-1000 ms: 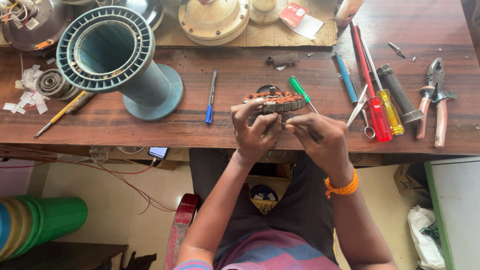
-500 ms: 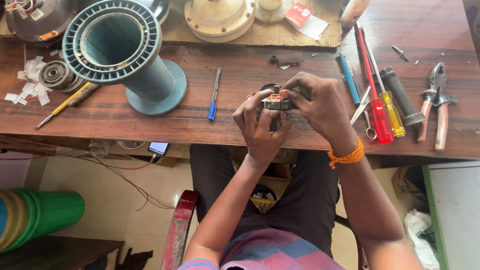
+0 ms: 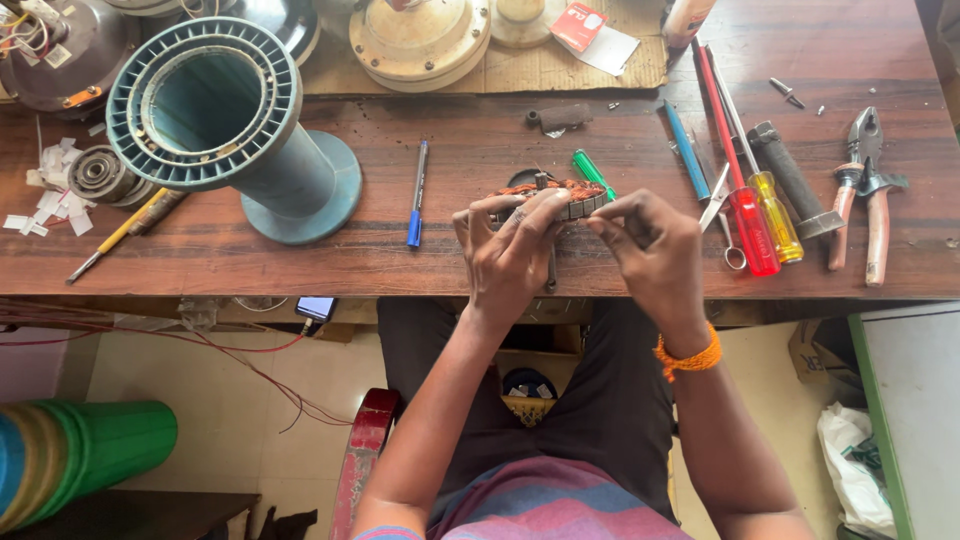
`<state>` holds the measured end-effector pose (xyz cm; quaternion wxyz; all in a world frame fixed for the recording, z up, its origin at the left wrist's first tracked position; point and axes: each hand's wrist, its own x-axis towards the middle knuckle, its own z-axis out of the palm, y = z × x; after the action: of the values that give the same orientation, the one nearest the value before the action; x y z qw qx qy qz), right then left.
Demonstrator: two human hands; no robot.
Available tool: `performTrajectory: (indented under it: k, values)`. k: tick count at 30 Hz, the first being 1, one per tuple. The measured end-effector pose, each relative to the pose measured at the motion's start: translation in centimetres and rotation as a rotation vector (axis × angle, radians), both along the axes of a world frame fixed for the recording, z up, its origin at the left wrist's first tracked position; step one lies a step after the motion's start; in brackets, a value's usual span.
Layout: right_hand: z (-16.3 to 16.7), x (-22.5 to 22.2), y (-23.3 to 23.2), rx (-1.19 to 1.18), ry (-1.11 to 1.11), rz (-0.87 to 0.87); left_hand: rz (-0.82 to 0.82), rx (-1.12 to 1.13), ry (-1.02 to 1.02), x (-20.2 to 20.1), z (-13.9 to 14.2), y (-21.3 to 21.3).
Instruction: The person sits at a workbench reworking an electric motor armature, holding the rotor and working on its copper windings and commutator by hand. They occasionally pick up a green-handled screwdriver to pry or adjust parts of the armature and reposition it while working around its circumference.
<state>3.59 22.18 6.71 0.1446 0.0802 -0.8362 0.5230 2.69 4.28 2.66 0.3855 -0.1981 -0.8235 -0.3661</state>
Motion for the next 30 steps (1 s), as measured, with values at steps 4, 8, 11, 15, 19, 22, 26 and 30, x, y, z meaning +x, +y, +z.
performTrajectory:
  k: [4,8,11,15,19,22,26,30]
  values:
    - [-2.1,0.8,-1.0,0.004,0.164,0.018,0.01,-0.065,0.061,-0.2,-0.7,-0.2]
    - [-4.1,1.3,-2.1,-0.05,0.167,-0.046,0.071,-0.15,0.236,-0.3,-1.3,0.0]
    - [-4.9,2.2,-2.3,-0.145,0.115,-0.035,0.033,-0.162,0.285,-0.6,-1.7,-0.3]
    - [-4.2,2.7,-1.6,-0.18,0.061,0.001,-0.009,-0.158,0.336,-1.2,-2.0,-0.4]
    - [-1.5,2.7,-0.7,-0.056,0.072,0.038,-0.038,-0.034,0.293,-1.1,-2.3,-0.4]
    - [0.5,2.1,-0.8,0.082,0.114,0.061,-0.042,0.055,0.242,-0.8,-2.3,0.0]
    - [2.6,-0.1,-2.0,0.159,0.169,0.098,0.001,0.184,0.123,0.1,-1.7,0.7]
    - [4.4,-2.2,-2.9,0.268,0.138,0.146,0.064,0.256,0.046,0.7,-0.7,1.5]
